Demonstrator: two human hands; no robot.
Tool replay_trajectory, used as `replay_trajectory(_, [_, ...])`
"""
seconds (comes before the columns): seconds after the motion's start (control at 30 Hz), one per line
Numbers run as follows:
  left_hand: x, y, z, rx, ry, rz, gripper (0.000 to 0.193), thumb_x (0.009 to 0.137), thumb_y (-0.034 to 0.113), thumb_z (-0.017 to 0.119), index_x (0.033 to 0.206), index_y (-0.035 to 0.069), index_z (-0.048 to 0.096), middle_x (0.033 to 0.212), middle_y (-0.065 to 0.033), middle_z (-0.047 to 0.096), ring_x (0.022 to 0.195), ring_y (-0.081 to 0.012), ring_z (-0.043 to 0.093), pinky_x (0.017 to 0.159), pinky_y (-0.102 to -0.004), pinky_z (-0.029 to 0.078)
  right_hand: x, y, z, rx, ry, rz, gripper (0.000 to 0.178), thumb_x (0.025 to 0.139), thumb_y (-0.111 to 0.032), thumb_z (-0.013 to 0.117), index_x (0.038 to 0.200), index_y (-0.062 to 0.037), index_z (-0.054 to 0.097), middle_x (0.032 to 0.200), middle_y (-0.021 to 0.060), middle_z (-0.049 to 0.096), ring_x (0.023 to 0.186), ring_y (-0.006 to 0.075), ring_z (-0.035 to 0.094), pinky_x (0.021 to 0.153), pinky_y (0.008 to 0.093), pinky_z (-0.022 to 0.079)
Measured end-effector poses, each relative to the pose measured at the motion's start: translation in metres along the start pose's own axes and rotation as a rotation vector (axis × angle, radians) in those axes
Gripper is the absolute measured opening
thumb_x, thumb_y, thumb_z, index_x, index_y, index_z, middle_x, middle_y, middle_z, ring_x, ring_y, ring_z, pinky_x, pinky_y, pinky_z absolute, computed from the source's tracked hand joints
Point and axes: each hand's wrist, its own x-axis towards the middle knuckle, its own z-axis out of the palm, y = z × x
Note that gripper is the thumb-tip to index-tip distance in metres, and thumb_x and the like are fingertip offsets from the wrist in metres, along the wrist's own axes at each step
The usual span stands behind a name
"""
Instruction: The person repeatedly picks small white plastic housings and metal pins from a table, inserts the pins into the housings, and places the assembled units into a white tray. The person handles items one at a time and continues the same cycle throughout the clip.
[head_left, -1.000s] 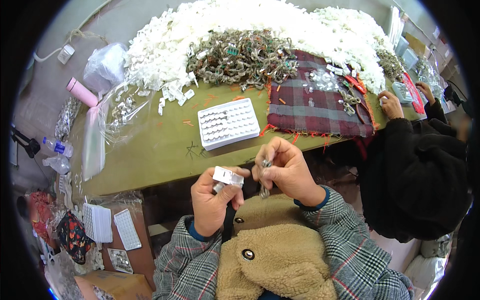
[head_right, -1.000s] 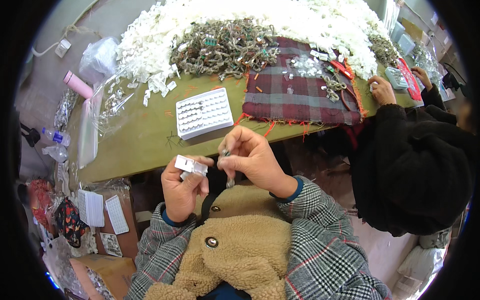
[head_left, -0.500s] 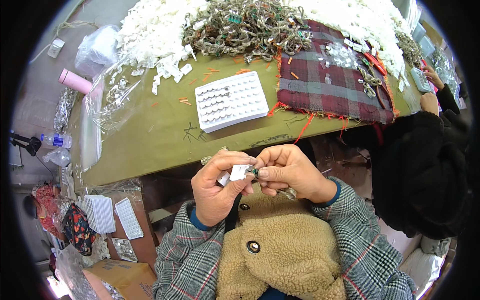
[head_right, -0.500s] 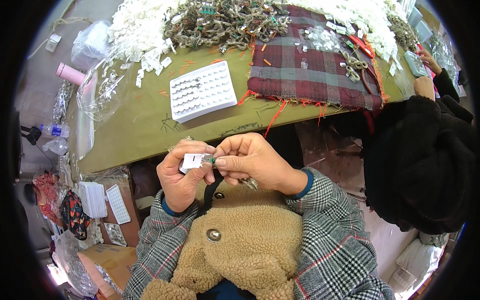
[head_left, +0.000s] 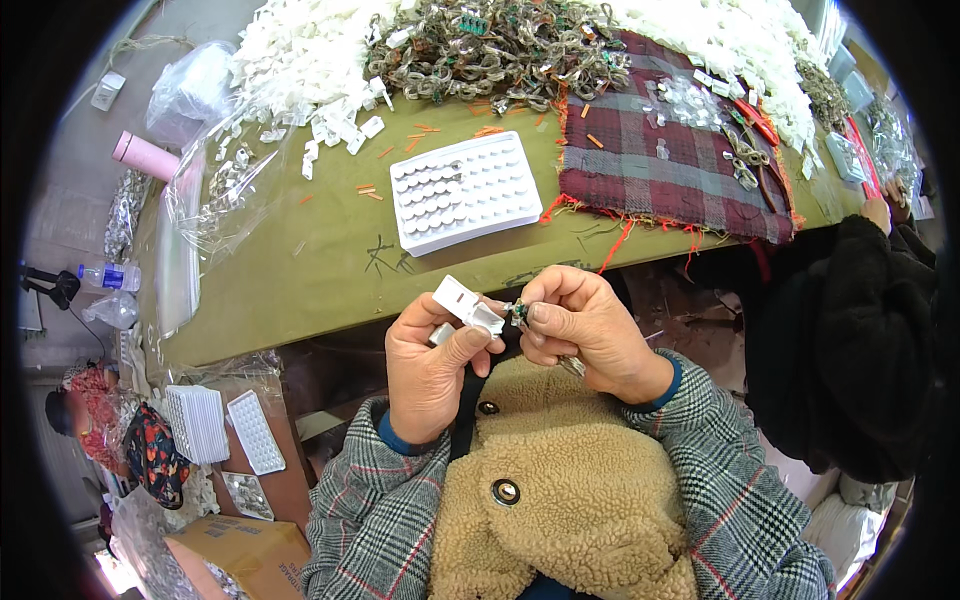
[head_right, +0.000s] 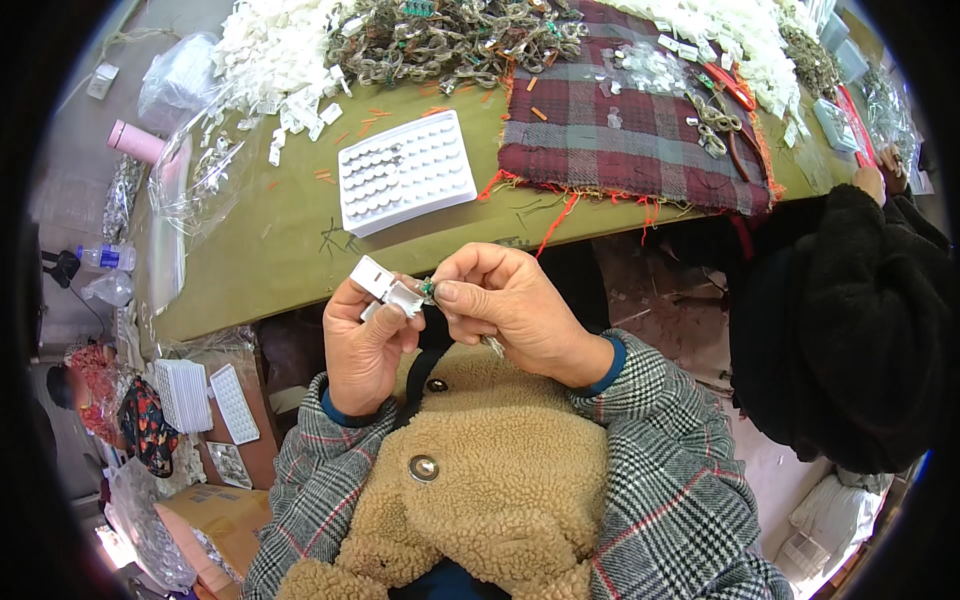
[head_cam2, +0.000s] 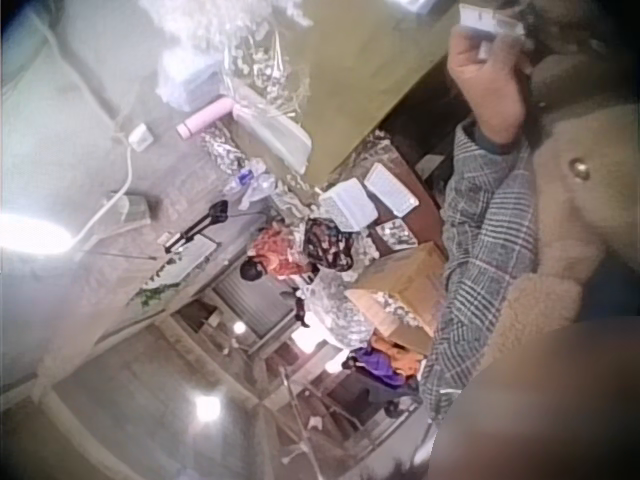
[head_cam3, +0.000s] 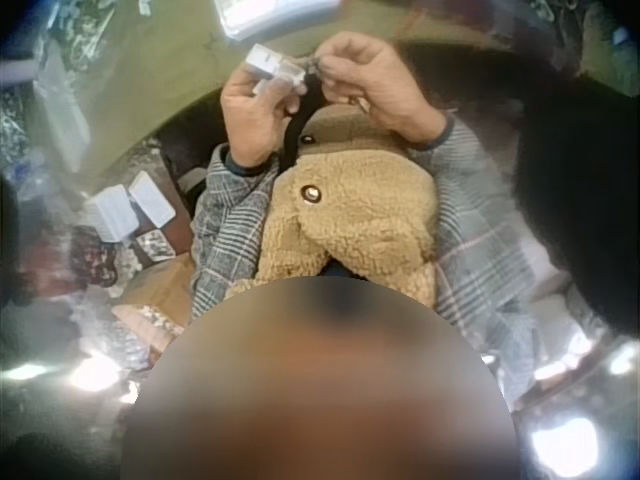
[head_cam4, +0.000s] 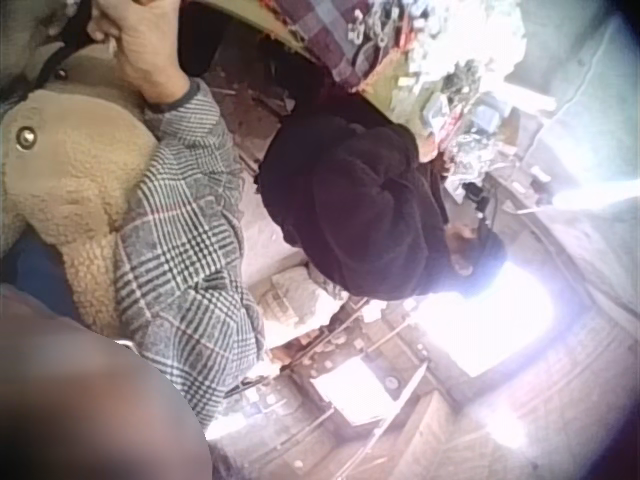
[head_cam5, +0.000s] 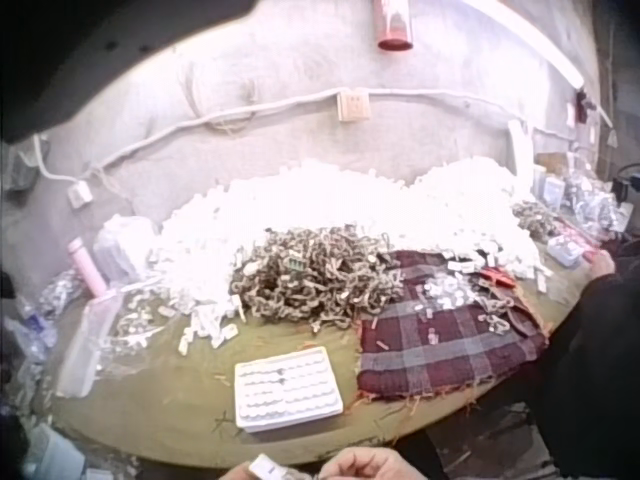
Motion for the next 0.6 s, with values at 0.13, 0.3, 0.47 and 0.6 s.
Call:
replay_trajectory(0.13, [-0.004, -0.002, 0.002, 0.017, 0.001, 0.053, 0.021, 0.086, -0.002, 0.073, 0.104, -0.002, 0.064, 0.104, -0.0156, 0.071, 0.072, -0.0140, 0.068, 0.055, -0.0221, 0.053, 0.002, 0.004, 0.003, -0.001, -0.007, -0.014, 0.013, 0.097, -0.011, 0.065, 0.098, 0.0006, 0.061, 0.076, 0.0033, 0.059, 0.055, 0.0054, 0.043, 0.050, 0.0223, 0.037])
replay_trajectory(0.3, [-0.009, -0.007, 0.008, 0.222, 0.041, 0.190, 0.021, 0.085, -0.005, 0.073, 0.104, -0.002, 0.064, 0.098, -0.0136, 0.073, 0.067, -0.0101, 0.065, 0.055, -0.0208, 0.051, 0.004, 0.013, 0.005, 0.005, 0.067, -0.078, 0.012, 0.097, -0.013, 0.065, 0.098, -0.0023, 0.059, 0.072, 0.0044, 0.058, 0.052, 0.0064, 0.041, 0.051, 0.0234, 0.039])
replay_trajectory(0.47, [-0.009, -0.009, 0.008, 0.204, 0.049, 0.165, 0.019, 0.087, -0.001, 0.073, 0.104, -0.003, 0.064, 0.095, -0.0120, 0.073, 0.065, -0.0089, 0.063, 0.052, -0.0196, 0.048, 0.005, 0.016, 0.006, -0.026, 0.103, -0.139, 0.014, 0.096, -0.013, 0.067, 0.099, -0.0002, 0.063, 0.079, 0.0028, 0.061, 0.059, 0.0053, 0.047, 0.052, 0.0205, 0.038])
replay_trajectory(0.6, [-0.004, -0.011, 0.003, -0.049, 0.067, 0.013, 0.017, 0.090, 0.004, 0.072, 0.103, -0.003, 0.064, 0.096, -0.0132, 0.072, 0.069, -0.0118, 0.066, 0.049, -0.0194, 0.048, 0.004, 0.012, 0.007, -0.243, 0.113, -0.213, 0.011, 0.094, -0.009, 0.069, 0.096, 0.0018, 0.067, 0.082, 0.0026, 0.063, 0.068, 0.0056, 0.056, 0.059, 0.0194, 0.044])
